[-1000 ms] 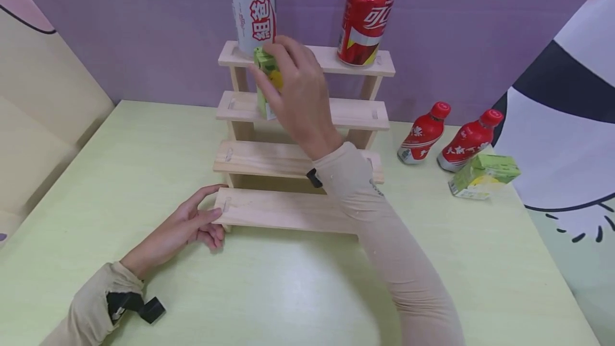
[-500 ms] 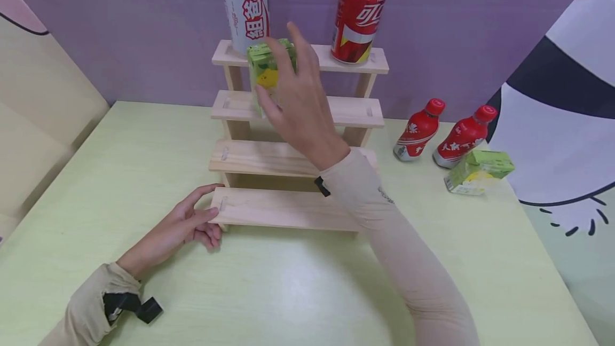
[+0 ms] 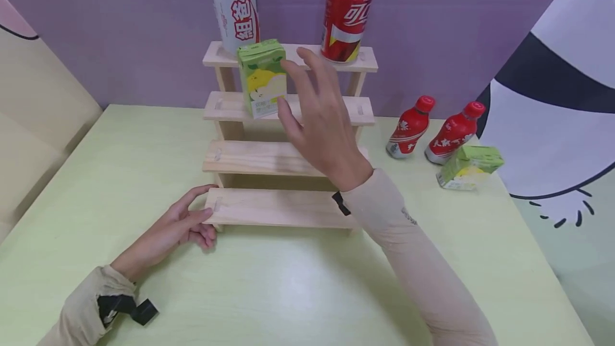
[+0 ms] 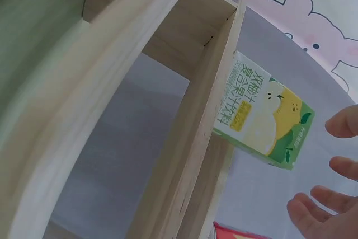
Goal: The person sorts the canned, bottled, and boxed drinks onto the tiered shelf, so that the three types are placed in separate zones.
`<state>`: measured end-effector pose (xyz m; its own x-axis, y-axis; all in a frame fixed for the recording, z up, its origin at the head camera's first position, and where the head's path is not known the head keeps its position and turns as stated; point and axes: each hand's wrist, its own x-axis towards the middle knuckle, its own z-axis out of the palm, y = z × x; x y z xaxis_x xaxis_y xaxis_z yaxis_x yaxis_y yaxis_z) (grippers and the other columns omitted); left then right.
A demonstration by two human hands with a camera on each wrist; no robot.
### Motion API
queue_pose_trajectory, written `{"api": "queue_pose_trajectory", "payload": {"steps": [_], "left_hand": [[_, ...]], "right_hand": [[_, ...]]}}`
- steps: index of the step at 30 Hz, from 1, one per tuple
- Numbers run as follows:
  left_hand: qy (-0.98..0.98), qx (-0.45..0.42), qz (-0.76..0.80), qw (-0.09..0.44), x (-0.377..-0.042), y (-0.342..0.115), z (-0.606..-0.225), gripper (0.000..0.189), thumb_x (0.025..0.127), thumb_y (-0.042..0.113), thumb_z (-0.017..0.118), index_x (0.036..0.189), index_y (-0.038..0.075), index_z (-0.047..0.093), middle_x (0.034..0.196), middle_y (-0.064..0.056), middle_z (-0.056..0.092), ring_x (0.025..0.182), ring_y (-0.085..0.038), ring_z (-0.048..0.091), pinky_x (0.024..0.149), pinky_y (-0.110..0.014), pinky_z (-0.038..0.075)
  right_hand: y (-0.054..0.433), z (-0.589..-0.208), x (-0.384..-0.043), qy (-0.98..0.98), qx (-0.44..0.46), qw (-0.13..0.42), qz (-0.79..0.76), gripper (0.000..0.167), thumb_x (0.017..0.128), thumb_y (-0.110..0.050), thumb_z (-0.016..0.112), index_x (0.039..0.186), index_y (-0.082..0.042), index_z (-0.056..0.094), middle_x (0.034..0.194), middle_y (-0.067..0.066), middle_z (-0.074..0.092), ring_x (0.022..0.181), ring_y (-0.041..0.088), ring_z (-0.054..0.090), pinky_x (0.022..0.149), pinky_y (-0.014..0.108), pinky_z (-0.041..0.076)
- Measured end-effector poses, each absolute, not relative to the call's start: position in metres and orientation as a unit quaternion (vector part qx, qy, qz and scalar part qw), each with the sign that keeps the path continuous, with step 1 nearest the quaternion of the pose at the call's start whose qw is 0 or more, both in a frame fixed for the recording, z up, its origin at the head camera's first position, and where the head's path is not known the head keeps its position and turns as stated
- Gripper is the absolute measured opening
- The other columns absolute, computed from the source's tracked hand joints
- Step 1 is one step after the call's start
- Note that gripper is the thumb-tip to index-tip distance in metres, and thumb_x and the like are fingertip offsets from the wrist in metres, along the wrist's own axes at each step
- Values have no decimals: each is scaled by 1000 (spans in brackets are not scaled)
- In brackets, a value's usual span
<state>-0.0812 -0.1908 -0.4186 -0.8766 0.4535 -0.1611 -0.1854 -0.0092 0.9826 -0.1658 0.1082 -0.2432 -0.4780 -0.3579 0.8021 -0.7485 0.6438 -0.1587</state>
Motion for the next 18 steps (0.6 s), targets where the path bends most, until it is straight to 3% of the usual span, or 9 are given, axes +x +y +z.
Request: {"api": "queue_pose_trajectory", "payload": {"steps": [13, 18], "left_hand": [[668, 113, 701, 224, -78, -192, -417, 55, 105, 25, 53, 152, 25, 25, 86, -24, 68, 76, -31, 70, 70, -46, 61], [670, 118, 698, 224, -79, -190, -416, 54, 105, 24, 52, 152, 24, 25, 86, -23, 68, 76, -31, 70, 70, -46, 61]], "right_hand": [[140, -256, -139, -806, 332, 404, 277, 39, 90, -8, 68, 128, -1, 58, 138, 18, 52, 131, 31, 46, 109, 41, 44], [158, -264, -131, -810, 320, 407, 275, 37, 91, -12, 66, 125, 1, 60, 136, 19, 54, 128, 33, 48, 108, 43, 44]]}}
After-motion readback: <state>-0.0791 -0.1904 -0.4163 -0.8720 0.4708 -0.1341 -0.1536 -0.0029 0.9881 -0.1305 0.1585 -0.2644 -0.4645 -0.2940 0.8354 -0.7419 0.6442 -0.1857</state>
